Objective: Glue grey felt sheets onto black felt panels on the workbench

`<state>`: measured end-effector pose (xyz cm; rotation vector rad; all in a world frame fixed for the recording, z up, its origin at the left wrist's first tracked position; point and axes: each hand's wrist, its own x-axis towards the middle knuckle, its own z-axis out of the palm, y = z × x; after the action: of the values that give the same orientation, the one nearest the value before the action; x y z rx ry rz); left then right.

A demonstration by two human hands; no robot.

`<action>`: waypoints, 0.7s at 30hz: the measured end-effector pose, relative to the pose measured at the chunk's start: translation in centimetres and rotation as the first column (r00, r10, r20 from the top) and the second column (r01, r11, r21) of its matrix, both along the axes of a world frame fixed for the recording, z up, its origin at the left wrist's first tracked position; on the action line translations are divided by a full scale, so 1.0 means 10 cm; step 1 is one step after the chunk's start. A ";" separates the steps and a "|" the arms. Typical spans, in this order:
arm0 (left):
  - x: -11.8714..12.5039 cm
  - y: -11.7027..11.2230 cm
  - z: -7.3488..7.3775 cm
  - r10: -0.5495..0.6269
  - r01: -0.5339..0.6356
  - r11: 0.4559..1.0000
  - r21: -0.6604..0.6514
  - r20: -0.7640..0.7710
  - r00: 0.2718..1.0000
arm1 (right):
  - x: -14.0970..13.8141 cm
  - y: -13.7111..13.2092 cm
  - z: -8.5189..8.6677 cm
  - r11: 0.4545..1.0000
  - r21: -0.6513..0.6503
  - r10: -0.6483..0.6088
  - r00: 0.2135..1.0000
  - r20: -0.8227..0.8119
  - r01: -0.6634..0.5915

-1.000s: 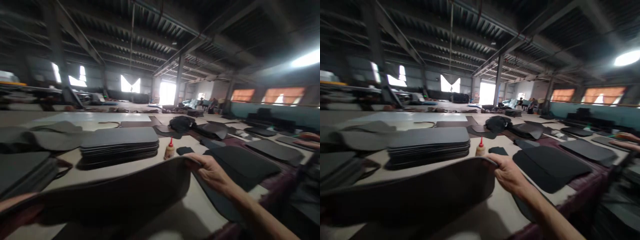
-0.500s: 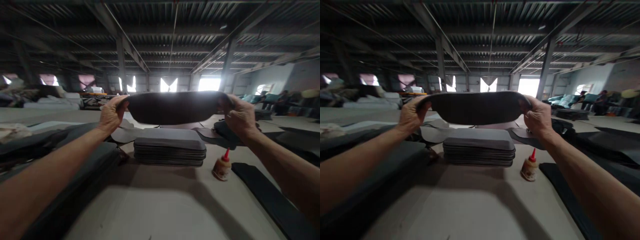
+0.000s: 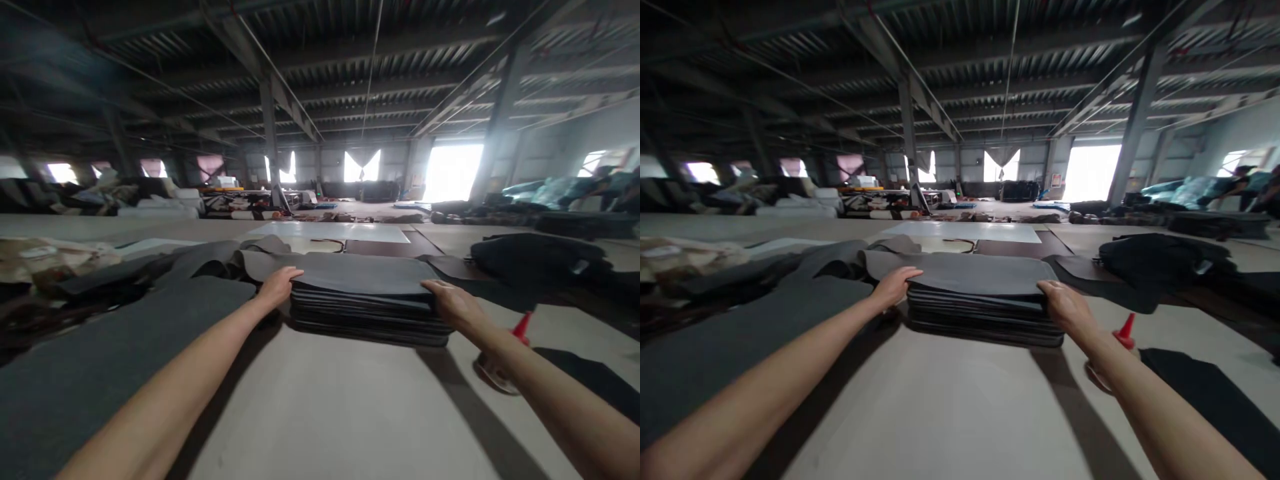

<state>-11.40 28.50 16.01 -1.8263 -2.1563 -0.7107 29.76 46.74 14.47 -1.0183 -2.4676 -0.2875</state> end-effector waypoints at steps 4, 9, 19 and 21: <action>-0.04 -0.03 0.00 -0.039 0.038 0.999 -0.037 -0.019 0.999 | 0.04 -0.06 0.09 0.999 -0.030 -0.026 0.998 0.054 0.027; -0.01 -0.01 -0.03 -0.052 0.051 0.997 -0.059 -0.018 0.998 | 0.03 -0.15 0.17 0.998 0.004 -0.066 0.984 0.163 0.066; 0.27 -0.23 0.06 0.007 -0.001 0.994 -0.106 0.054 0.999 | 0.12 -0.58 0.07 0.987 0.157 -0.046 0.992 0.114 0.027; 0.38 -0.33 0.08 0.011 0.001 0.993 -0.117 0.100 0.995 | 0.21 -0.97 -0.03 0.975 0.182 0.110 0.990 0.086 -0.124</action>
<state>-7.61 25.15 16.82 -1.8790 -2.3112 -0.7035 31.90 37.08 14.19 -0.7938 -2.4996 -0.5171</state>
